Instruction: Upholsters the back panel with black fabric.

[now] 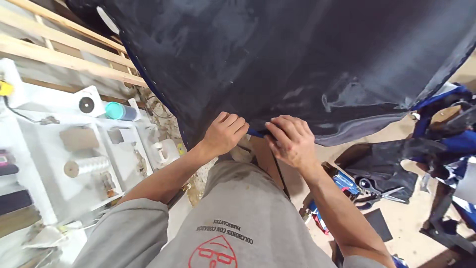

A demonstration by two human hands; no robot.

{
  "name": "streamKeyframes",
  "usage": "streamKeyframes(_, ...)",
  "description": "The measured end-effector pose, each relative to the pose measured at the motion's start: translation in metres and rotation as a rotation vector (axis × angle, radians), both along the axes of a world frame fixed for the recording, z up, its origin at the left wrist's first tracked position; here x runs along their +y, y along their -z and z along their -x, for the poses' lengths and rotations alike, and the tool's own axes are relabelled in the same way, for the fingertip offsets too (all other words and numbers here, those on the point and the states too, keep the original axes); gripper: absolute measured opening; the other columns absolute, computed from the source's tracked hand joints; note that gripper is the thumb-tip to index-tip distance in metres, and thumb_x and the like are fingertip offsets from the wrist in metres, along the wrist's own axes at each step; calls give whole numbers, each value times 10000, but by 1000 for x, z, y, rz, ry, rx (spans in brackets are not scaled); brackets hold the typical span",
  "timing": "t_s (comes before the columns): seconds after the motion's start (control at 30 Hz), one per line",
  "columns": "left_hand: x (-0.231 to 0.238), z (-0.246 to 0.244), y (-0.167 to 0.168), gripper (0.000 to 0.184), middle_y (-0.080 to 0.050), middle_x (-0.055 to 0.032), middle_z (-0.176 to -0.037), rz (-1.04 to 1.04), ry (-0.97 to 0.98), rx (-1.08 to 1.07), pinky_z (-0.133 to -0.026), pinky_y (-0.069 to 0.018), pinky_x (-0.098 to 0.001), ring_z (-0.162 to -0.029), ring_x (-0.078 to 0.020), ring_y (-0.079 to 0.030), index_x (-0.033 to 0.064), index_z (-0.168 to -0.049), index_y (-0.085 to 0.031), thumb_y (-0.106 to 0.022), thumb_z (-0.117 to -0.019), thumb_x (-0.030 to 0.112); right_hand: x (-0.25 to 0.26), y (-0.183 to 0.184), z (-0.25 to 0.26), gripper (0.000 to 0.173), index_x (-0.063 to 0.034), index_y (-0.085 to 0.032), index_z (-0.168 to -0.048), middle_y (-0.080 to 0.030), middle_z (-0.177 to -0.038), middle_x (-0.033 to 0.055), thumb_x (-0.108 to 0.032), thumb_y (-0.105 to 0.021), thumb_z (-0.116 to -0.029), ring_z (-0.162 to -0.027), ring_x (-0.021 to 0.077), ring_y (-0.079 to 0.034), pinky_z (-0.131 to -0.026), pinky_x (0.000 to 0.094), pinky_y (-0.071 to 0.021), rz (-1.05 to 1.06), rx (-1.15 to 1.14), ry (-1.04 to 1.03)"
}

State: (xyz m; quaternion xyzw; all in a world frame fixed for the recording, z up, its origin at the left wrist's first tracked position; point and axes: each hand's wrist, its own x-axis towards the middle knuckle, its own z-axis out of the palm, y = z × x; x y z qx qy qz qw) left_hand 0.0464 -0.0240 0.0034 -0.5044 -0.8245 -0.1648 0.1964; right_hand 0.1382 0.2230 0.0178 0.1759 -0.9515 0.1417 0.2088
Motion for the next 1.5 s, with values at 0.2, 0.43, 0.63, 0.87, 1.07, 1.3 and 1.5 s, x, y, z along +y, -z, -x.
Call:
streamKeyframes(0.2,0,3,-1,175,-733,-88,-997,-19,25,-109,-876,-520,-424,-974,-261,-678,78,-1021,-759,-585,-1000,90,-35,23,26,177,-119,-781,-1069,-753,-992,65,-194,-640,-991,-1013,239,-709,-951,424,-550,84,48,-66)
streamKeyframes(0.43,-52,23,-32,219,-740,-114,-1095,-215,-296,-411,-934,-547,-420,-1054,-259,-681,63,-1122,-762,-619,-1004,179,-34,23,25,160,-89,-766,-1071,-743,-983,85,-158,-641,-1000,-1001,255,-705,-926,415,-557,78,21,-94)
streamKeyframes(0.63,-38,9,-19,214,-742,-89,-1067,-96,-100,-369,-920,-535,-428,-1041,-249,-684,112,-1097,-782,-634,-1001,233,-35,22,26,158,-63,-753,-1052,-732,-968,102,-139,-622,-1009,-990,270,-702,-912,414,-563,58,2,-113)
streamKeyframes(0.87,-23,10,-9,234,-731,-91,-1085,13,-33,-174,-874,-524,-424,-1014,-265,-674,114,-1159,-763,-600,-1025,213,-38,21,23,167,-67,-756,-1041,-732,-961,95,-155,-616,-1013,-987,265,-699,-913,406,-558,57,7,-83)
streamKeyframes(1.07,-17,7,-9,265,-731,-107,-1095,28,-50,-99,-851,-530,-443,-985,-281,-680,88,-1197,-740,-599,-1018,222,-42,20,23,146,-65,-757,-993,-734,-922,102,-176,-665,-975,-932,263,-712,-867,408,-575,95,85,-18)
streamKeyframes(1.3,-32,-1,-12,251,-734,-108,-1115,-158,-277,-438,-905,-555,-431,-1058,-272,-679,97,-1126,-763,-697,-939,251,-40,7,31,123,-49,-751,-987,-728,-926,116,-140,-669,-970,-935,269,-705,-886,414,-568,145,98,-46)
streamKeyframes(1.5,-25,-2,-10,181,-739,-79,-1050,-145,-225,-387,-857,-540,-399,-1008,-248,-673,125,-1029,-796,-681,-966,249,-35,16,25,128,-43,-742,-998,-722,-929,117,-126,-644,-990,-954,276,-700,-914,416,-559,146,44,-79)
